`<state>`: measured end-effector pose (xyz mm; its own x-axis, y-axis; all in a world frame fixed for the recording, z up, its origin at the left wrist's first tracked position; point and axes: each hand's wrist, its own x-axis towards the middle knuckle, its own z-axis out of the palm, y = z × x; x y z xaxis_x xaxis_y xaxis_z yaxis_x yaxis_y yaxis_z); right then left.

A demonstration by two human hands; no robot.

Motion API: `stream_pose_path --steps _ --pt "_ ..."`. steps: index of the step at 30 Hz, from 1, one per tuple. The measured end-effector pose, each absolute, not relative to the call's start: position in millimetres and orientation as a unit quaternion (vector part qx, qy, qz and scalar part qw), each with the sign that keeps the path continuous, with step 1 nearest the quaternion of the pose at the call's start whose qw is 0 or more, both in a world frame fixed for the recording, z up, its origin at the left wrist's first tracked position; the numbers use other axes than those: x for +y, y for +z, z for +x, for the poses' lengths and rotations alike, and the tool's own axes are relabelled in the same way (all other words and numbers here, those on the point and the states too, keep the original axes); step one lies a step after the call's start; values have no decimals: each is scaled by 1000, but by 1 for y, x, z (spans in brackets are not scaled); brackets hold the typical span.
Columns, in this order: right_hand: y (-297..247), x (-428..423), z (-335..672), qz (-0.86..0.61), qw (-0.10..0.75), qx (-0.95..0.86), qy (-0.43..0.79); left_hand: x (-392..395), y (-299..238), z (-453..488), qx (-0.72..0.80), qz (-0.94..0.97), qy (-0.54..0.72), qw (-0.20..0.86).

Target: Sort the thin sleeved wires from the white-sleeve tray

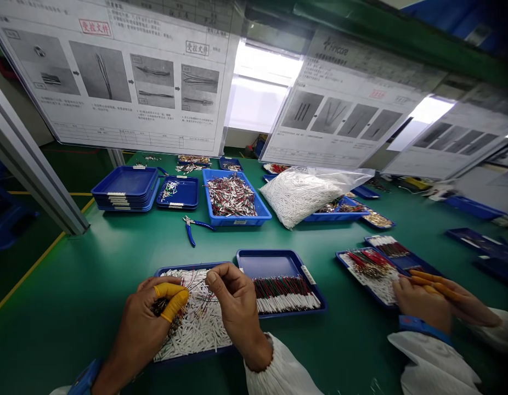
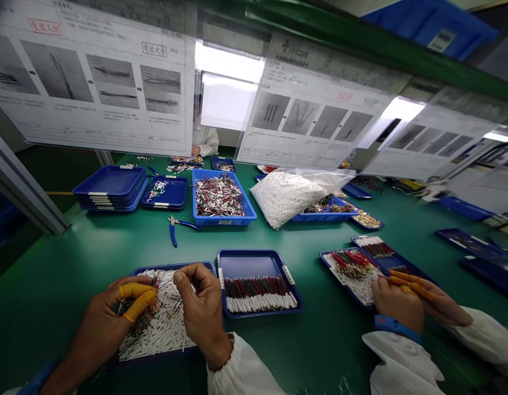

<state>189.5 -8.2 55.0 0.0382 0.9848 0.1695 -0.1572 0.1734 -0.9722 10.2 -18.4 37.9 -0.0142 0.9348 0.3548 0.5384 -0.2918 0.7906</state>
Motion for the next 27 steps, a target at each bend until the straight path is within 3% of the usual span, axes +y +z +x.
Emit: stream_pose_path --steps 6,17,22,27 --pt "55 -10 186 -406 591 -461 523 -19 40 10 548 650 444 281" --pt "59 -6 186 -389 592 -451 543 -22 41 10 524 689 404 296" --pt "60 -5 188 -352 553 -473 589 -22 41 9 531 687 399 295" --pt "60 -9 182 -365 571 -489 549 -22 41 9 517 711 366 306"
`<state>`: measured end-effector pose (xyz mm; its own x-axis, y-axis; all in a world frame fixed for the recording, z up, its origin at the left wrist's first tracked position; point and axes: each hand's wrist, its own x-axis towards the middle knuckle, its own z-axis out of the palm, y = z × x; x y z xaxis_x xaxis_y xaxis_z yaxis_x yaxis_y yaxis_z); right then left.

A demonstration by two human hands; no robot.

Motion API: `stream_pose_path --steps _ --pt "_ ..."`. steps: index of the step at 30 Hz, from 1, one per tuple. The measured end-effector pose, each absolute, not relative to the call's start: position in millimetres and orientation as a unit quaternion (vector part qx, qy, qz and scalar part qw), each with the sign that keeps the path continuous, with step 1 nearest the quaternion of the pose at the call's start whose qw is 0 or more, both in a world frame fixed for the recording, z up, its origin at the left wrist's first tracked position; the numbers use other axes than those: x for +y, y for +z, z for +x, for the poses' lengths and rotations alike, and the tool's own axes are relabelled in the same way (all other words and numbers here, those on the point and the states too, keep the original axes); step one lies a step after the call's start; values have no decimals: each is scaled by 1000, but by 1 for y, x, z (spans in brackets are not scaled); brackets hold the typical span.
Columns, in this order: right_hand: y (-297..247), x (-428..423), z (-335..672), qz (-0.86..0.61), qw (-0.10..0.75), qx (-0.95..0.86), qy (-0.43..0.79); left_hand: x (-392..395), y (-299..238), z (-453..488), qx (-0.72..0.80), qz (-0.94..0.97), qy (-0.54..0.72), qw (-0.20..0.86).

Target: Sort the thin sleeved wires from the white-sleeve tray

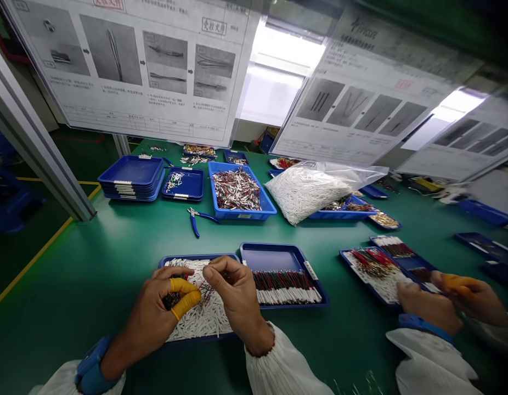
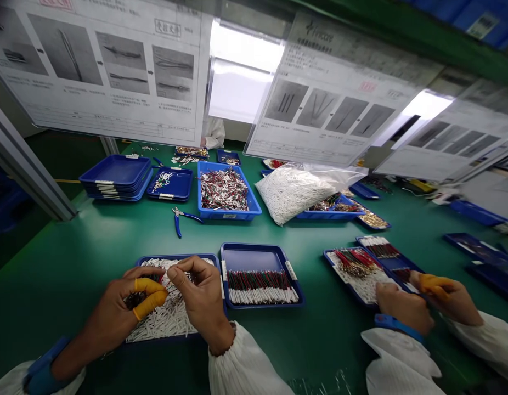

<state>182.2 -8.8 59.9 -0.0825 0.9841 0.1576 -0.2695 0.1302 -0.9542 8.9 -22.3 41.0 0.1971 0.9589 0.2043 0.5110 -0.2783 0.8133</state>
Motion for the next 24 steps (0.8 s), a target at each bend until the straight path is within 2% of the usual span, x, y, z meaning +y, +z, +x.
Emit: stream_pose_path --steps 4,9,11,14,18,20,24 --pt "53 -5 183 -387 603 -456 528 -21 44 9 513 717 373 288" --pt "51 1 202 -436 639 -434 461 -16 49 7 552 633 460 289" --pt "56 -4 204 -438 592 -529 422 -13 48 4 572 599 486 278" --pt "62 -22 194 -343 442 -745 364 -9 46 -1 593 563 514 258" --pt "51 -50 161 -286 278 -902 163 -9 44 -3 599 549 526 252" --pt "39 -57 146 -293 248 -920 80 -9 45 -3 596 551 526 255" --pt "24 -60 137 -268 269 -925 2 -11 46 -2 590 551 528 263"
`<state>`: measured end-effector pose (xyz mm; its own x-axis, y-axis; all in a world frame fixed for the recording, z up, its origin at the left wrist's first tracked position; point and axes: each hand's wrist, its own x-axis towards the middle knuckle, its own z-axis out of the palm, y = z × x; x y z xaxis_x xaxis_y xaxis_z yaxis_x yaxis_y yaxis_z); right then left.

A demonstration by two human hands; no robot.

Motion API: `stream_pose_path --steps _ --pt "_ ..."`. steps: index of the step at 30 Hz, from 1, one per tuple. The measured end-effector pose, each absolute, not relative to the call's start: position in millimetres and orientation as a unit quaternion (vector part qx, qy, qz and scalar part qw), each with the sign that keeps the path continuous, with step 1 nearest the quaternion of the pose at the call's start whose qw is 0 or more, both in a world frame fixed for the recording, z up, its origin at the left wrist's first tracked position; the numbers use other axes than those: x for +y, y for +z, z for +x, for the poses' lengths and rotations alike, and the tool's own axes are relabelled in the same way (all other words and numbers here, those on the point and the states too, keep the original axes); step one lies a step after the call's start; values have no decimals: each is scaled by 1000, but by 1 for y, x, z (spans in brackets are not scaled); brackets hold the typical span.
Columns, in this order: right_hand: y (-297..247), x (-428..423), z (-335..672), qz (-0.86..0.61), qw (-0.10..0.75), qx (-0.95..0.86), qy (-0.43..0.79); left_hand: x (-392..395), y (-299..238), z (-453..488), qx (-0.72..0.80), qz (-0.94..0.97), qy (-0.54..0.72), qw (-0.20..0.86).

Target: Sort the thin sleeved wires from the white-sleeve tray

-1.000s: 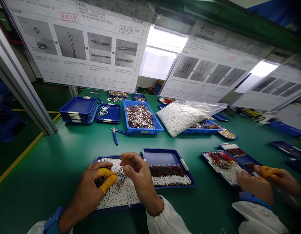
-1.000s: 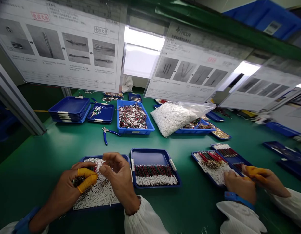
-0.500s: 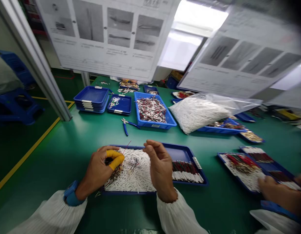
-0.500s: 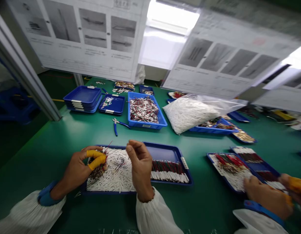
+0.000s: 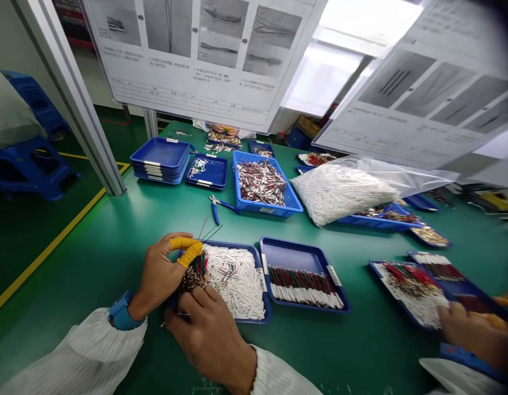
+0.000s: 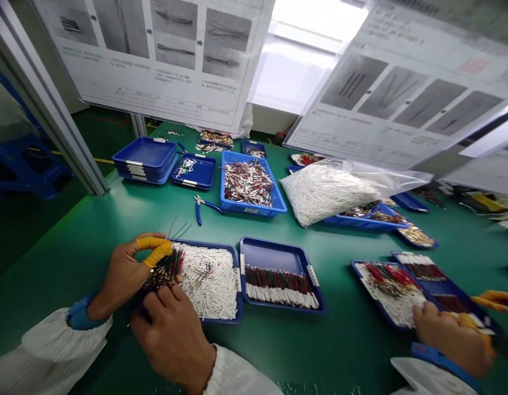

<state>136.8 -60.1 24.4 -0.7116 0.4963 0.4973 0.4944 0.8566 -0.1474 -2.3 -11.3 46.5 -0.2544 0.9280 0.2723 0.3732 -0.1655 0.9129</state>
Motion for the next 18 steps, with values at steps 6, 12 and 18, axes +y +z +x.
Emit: stream_pose_path --steps 6,12,18 --pt "50 -60 161 -241 358 -902 19 -10 46 -1 589 543 534 269" --pt "62 -35 190 -349 423 -820 162 -10 44 -2 577 561 530 267" --pt "61 -8 188 -462 526 -549 456 -15 45 0 564 598 497 276"
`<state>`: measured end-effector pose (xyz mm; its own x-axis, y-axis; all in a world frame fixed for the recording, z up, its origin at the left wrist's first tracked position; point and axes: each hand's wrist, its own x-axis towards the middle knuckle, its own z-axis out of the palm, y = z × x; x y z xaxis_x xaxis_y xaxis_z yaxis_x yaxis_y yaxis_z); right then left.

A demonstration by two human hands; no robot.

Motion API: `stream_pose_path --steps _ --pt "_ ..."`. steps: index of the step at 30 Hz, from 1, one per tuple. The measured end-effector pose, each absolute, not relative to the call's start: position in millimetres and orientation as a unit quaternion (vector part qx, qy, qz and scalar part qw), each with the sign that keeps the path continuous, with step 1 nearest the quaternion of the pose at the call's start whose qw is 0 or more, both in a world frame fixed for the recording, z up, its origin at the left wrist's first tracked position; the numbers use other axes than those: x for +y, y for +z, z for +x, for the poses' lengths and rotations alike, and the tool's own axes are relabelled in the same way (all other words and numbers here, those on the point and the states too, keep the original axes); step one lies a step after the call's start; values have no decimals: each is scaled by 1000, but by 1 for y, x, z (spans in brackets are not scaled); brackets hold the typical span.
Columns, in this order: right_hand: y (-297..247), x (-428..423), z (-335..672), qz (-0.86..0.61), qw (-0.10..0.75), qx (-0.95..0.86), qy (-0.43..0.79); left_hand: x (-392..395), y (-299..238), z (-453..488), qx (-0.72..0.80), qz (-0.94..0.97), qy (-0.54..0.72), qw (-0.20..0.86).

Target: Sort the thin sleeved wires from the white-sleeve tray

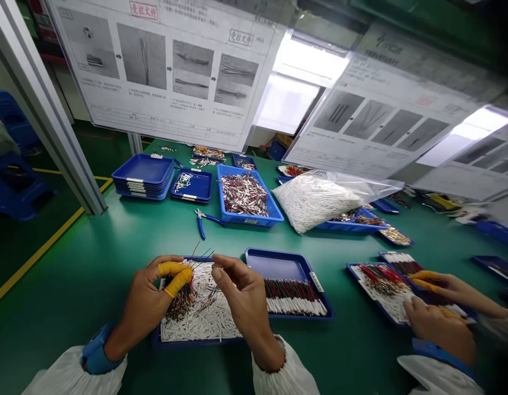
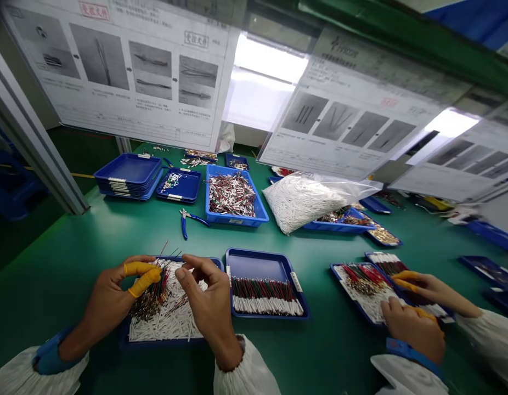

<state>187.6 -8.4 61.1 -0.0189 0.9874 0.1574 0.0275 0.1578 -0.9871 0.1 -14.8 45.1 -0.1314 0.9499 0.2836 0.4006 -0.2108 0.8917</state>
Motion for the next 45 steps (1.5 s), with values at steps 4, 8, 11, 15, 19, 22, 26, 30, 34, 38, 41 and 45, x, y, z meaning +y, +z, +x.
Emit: stream_pose_path --steps 4,8,11,15,19,22,26,30,34,38,41,45 --pt "67 -4 183 -441 557 -492 504 -17 43 3 551 624 476 284" --pt "66 -7 180 -429 580 -487 492 -18 43 4 536 651 469 264" --pt "63 -4 184 -426 576 -474 512 -18 43 3 532 652 477 253" --pt "59 11 205 -462 543 -534 454 -16 41 1 549 634 489 239" --pt "53 25 221 -521 358 -733 252 -15 39 0 552 628 495 235" --pt "47 28 215 -522 190 -822 123 -15 37 0 552 634 488 234" --pt "39 28 200 -519 147 -837 88 -15 36 0 554 641 477 234" --pt "34 27 202 -520 159 -834 88 -15 36 0 556 641 475 232" --pt "33 26 213 -519 188 -827 106 -13 35 0 559 638 478 230" --pt "37 22 217 -507 303 -776 223 -13 34 1 562 629 483 232" --pt "44 18 215 -485 387 -709 335 -14 34 2 566 623 483 240" --pt "52 10 208 -446 410 -704 370 -14 34 3 568 615 486 250"
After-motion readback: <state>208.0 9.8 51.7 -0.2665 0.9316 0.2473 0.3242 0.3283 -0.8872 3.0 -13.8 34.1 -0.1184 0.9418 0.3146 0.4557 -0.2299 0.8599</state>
